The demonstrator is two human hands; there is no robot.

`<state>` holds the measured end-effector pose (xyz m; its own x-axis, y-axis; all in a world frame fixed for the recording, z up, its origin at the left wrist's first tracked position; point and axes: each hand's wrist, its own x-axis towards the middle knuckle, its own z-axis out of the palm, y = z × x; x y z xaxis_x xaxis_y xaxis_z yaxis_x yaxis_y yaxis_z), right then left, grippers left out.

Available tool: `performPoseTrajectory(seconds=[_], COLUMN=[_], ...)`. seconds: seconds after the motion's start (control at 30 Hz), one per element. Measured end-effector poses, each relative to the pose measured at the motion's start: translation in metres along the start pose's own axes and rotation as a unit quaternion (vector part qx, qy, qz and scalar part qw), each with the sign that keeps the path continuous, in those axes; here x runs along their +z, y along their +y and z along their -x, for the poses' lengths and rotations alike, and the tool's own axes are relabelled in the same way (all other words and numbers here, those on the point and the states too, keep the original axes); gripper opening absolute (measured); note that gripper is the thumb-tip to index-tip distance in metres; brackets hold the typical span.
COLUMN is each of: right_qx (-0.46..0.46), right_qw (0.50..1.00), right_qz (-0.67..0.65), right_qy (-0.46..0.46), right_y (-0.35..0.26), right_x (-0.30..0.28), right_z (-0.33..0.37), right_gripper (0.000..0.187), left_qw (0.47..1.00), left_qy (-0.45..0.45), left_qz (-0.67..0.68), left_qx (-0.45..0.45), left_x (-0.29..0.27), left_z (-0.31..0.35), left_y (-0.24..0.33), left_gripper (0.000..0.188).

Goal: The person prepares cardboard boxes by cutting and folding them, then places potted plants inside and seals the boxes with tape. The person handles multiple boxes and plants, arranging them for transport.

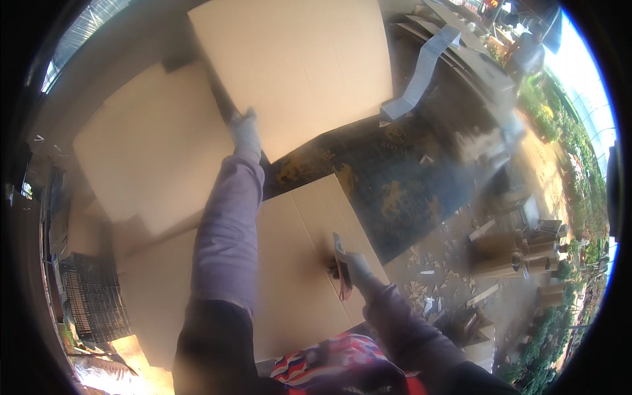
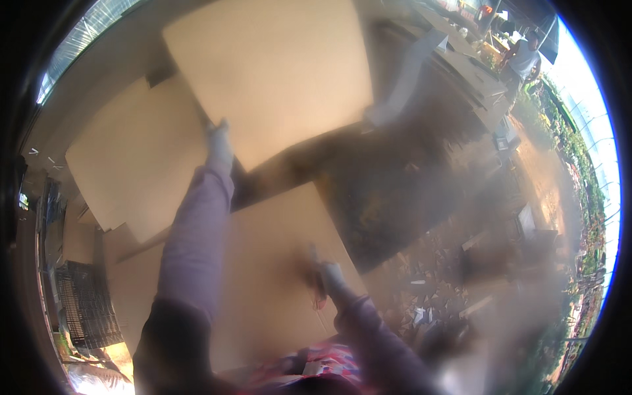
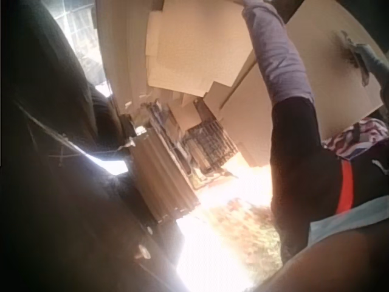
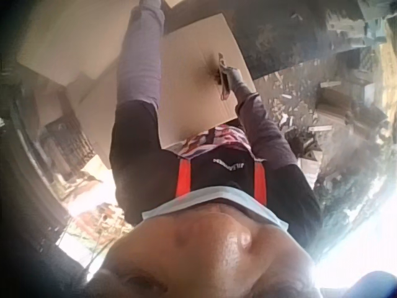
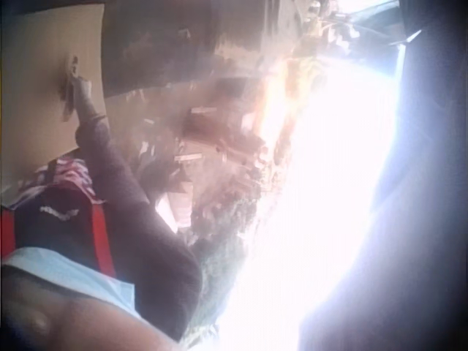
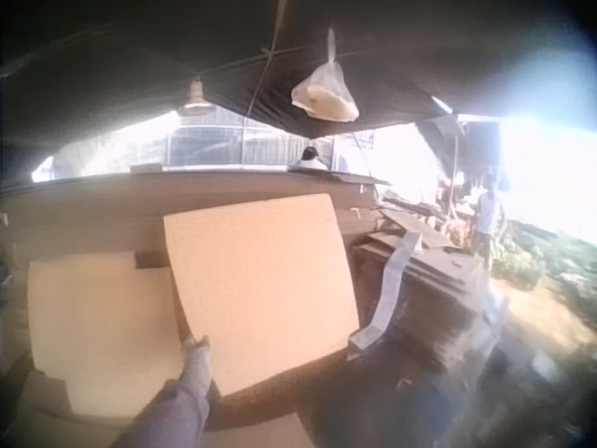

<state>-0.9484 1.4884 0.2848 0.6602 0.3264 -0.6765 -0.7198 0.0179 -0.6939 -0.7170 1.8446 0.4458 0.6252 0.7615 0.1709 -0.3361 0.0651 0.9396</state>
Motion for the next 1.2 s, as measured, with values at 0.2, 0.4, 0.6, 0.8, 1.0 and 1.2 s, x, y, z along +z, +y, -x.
performPoseTrajectory(seconds=[0.2,0.4,0.6,0.8,1.0,1.2], right_qx=[0.053,0.044,0.033,0.064,-0.020,-0.097], right_qw=[0.997,0.995,0.996,0.997,0.999,0.948], right_qz=[-0.015,-0.064,0.019,-0.015,0.031,0.250], right_qy=[0.058,0.066,0.086,0.039,0.035,0.173], right_y=[-0.013,-0.029,-0.023,-0.023,-0.041,-0.028], right_x=[0.003,0.018,0.011,0.010,-0.028,-0.156], right_z=[0.018,0.024,0.018,0.008,0.035,0.114], right_gripper=[0.029,0.032,0.030,0.027,0.028,0.027], left_qw=[0.983,0.891,0.933,0.771,0.583,0.548], left_qy=[0.038,0.072,-0.065,-0.274,-0.348,-0.320], left_qz=[-0.176,-0.435,-0.275,-0.568,-0.734,-0.773], left_qx=[0.044,0.110,0.224,0.087,0.009,-0.006], left_x=[0.004,-0.007,-0.075,-0.210,-0.228,-0.211], left_z=[-0.050,-0.056,0.169,0.408,0.402,0.397], left_y=[-0.054,-0.063,0.016,0.051,0.034,0.042], left_gripper=[0.052,0.068,0.061,0.073,0.080,0.075])
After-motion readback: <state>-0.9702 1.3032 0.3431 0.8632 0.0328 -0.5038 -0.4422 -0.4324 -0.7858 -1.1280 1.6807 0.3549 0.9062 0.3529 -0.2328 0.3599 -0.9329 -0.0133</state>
